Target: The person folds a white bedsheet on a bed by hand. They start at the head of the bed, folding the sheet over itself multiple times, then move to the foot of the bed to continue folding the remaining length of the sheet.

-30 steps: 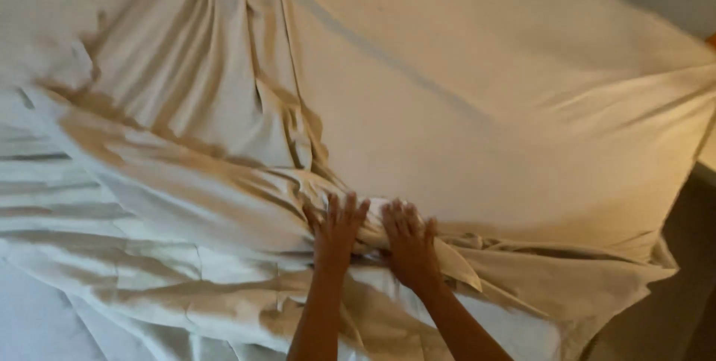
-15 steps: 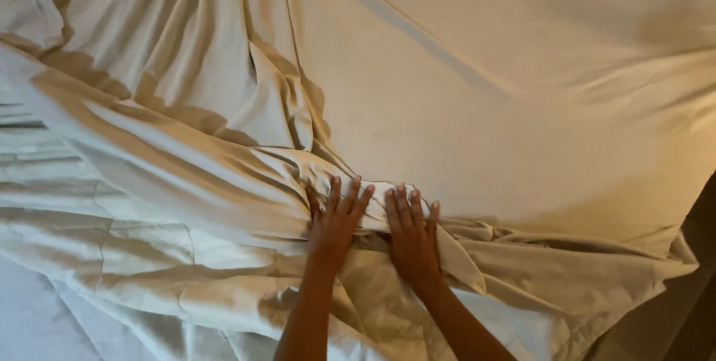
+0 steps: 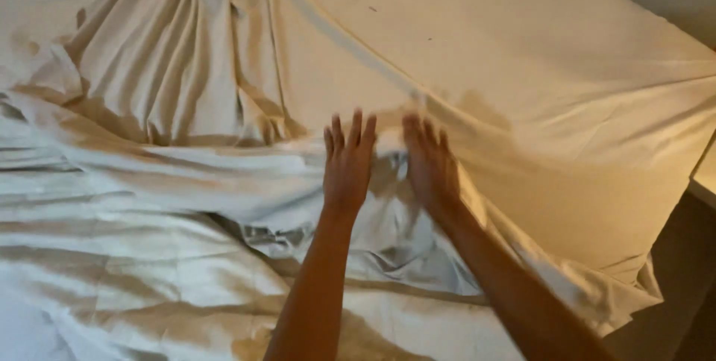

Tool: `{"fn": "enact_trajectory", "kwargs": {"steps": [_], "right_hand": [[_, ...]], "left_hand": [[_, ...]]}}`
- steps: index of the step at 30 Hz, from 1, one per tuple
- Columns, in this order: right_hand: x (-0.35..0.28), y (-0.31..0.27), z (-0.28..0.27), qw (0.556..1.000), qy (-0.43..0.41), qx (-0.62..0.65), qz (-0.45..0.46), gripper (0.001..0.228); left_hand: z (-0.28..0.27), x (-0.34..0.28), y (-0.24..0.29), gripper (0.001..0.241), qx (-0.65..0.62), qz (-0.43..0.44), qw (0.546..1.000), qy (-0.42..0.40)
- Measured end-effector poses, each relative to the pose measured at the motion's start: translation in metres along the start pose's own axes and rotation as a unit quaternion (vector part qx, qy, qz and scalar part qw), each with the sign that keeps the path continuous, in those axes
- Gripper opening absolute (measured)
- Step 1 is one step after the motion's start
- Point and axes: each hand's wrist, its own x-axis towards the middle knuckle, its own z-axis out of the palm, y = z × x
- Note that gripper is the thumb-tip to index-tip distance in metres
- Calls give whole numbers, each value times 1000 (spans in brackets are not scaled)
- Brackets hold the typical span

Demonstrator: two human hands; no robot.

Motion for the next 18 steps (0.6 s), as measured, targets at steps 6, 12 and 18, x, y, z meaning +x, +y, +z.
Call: {"fn": "enact_trajectory", "kwargs": {"steps": [6, 12, 18], "right_hand": [[106, 58, -64, 996, 52, -59, 44, 77], [96, 116, -22, 996, 48, -75, 22, 76], [-7, 122, 45, 1000, -7, -10, 26, 74]], "left_hand": [[17, 135, 39, 65, -48, -25, 998, 33], [95, 120, 60, 75, -59, -47, 997, -2], [158, 14, 49, 75, 86, 7, 993, -81]]}}
